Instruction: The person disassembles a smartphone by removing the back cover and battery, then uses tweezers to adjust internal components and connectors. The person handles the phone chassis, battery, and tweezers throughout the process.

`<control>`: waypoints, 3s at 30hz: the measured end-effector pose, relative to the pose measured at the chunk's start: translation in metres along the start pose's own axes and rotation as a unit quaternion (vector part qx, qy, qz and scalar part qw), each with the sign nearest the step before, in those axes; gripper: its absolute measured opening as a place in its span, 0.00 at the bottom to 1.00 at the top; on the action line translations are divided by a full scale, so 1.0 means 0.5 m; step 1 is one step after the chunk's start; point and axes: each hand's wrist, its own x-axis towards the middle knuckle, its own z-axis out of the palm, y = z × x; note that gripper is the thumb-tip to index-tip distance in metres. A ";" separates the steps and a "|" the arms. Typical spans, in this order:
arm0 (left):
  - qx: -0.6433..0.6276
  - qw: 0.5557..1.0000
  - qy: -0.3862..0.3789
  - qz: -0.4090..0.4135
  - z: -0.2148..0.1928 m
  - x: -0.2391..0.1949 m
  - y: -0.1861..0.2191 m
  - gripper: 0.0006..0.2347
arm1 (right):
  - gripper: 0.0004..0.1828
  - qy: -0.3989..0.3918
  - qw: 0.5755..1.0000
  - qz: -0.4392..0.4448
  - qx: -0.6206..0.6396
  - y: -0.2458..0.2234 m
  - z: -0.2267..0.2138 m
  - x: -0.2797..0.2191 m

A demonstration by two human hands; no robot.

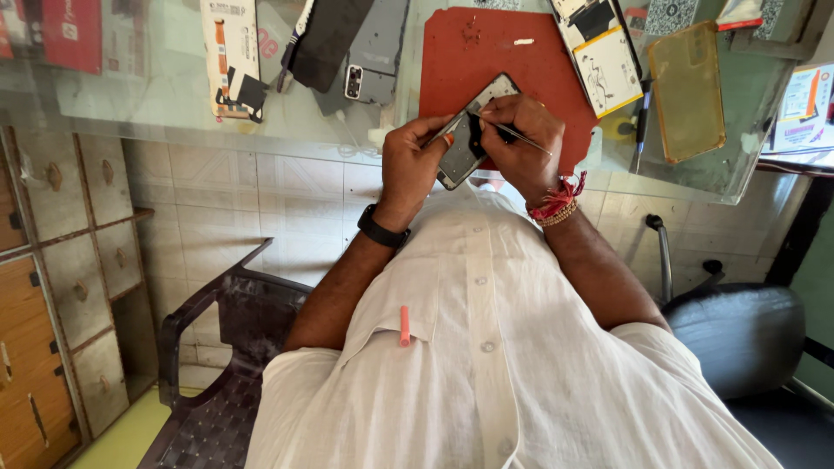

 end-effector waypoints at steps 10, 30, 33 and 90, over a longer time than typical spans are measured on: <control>0.007 1.000 -0.004 0.002 0.000 -0.008 -0.003 0.11 | 0.07 0.002 1.000 0.015 0.005 0.001 0.001 -0.008; -0.017 1.000 -0.014 0.000 -0.001 -0.002 -0.012 0.11 | 0.05 -0.054 0.989 0.058 0.125 0.051 -0.029 0.016; -0.008 1.000 -0.012 0.001 -0.002 -0.002 -0.009 0.11 | 0.05 -0.081 0.988 0.046 0.126 0.046 -0.031 0.017; -0.029 1.000 -0.002 0.001 0.001 -0.003 -0.012 0.12 | 0.06 -0.009 0.988 0.080 0.129 0.054 -0.023 0.019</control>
